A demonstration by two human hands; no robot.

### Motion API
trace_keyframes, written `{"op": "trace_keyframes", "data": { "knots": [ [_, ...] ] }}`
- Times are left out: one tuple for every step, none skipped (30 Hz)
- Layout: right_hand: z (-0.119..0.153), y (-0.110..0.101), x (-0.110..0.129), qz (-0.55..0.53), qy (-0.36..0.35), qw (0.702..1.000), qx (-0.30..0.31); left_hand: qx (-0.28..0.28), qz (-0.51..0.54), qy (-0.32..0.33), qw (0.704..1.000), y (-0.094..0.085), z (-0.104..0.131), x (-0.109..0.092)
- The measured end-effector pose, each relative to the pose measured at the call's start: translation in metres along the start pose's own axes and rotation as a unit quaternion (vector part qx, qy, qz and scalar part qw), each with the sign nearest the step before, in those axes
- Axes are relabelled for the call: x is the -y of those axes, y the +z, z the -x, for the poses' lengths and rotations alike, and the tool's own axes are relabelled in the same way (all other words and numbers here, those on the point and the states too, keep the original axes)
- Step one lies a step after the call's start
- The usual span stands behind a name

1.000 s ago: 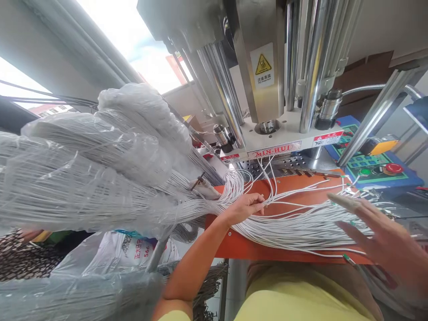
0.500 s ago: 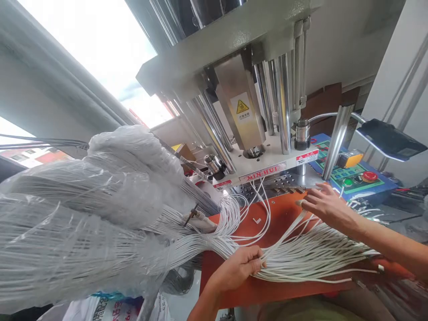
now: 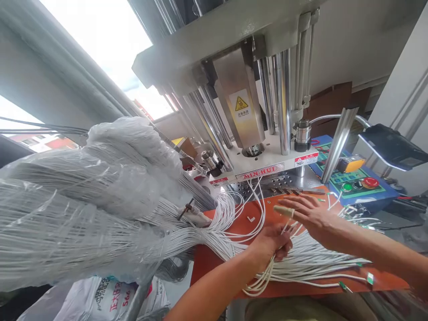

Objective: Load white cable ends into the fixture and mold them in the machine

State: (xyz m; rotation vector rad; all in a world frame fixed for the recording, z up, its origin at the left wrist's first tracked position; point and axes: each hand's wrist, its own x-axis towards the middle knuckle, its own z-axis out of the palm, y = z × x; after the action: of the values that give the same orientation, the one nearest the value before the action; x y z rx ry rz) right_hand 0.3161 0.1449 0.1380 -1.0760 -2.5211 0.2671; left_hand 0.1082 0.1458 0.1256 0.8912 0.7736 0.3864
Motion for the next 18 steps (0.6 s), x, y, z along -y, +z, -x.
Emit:
{"op": "trace_keyframes", "data": {
  "knots": [
    [0.005, -0.01, -0.009, -0.06, 0.03, 0.998, -0.01, 0.003, 0.015, -0.003, 1.0, -0.001, -0.001, 0.002],
    [0.009, -0.018, -0.018, -0.125, 0.07, 0.989, -0.027, 0.003, 0.024, -0.005, 1.0, -0.002, -0.002, 0.003],
    [0.013, -0.025, -0.026, -0.186, 0.115, 0.975, -0.047, 0.003, 0.026, -0.008, 1.0, -0.003, -0.002, 0.004],
    [0.015, -0.03, -0.033, -0.24, 0.158, 0.956, -0.065, 0.003, 0.024, -0.015, 1.0, -0.003, -0.001, 0.004],
    [0.016, -0.032, -0.037, -0.285, 0.192, 0.936, -0.077, 0.003, 0.019, -0.023, 1.0, -0.003, -0.001, 0.004],
    [0.016, -0.031, -0.04, -0.324, 0.216, 0.917, -0.082, 0.004, 0.013, -0.03, 0.999, -0.002, -0.002, 0.003],
    [0.015, -0.03, -0.042, -0.356, 0.229, 0.903, -0.076, 0.006, 0.007, -0.037, 0.999, -0.001, -0.003, 0.003],
    [0.013, -0.026, -0.042, -0.385, 0.232, 0.891, -0.063, 0.008, 0.002, -0.042, 0.999, 0.0, -0.005, 0.002],
    [0.011, -0.022, -0.041, -0.409, 0.23, 0.881, -0.052, 0.009, -0.003, -0.046, 0.999, 0.002, -0.006, 0.001],
    [0.009, -0.018, -0.039, -0.428, 0.225, 0.875, -0.042, 0.008, -0.006, -0.049, 0.999, 0.003, -0.008, -0.001],
    [0.008, -0.015, -0.037, -0.438, 0.219, 0.871, -0.036, 0.01, -0.008, -0.052, 0.999, 0.004, -0.01, -0.002],
    [0.007, -0.012, -0.033, -0.444, 0.213, 0.87, -0.032, 0.012, -0.008, -0.055, 0.998, 0.005, -0.012, -0.004],
    [0.006, -0.01, -0.028, -0.449, 0.206, 0.869, -0.026, 0.015, -0.008, -0.058, 0.998, 0.005, -0.015, -0.005],
    [0.006, -0.009, -0.022, -0.457, 0.2, 0.867, -0.018, 0.018, -0.006, -0.06, 0.998, 0.006, -0.017, -0.007],
    [0.005, -0.008, -0.015, -0.465, 0.194, 0.864, -0.007, 0.023, -0.002, -0.061, 0.998, 0.007, -0.02, -0.008],
    [0.005, -0.008, -0.009, -0.473, 0.188, 0.861, 0.007, 0.028, 0.003, -0.058, 0.998, 0.009, -0.022, -0.009],
    [0.004, -0.008, -0.003, -0.483, 0.182, 0.856, 0.022, 0.032, 0.011, -0.051, 0.998, 0.01, -0.025, -0.009],
    [0.003, -0.009, 0.001, -0.492, 0.178, 0.852, 0.031, 0.032, 0.02, -0.041, 0.998, 0.011, -0.027, -0.009]
  ]
}}
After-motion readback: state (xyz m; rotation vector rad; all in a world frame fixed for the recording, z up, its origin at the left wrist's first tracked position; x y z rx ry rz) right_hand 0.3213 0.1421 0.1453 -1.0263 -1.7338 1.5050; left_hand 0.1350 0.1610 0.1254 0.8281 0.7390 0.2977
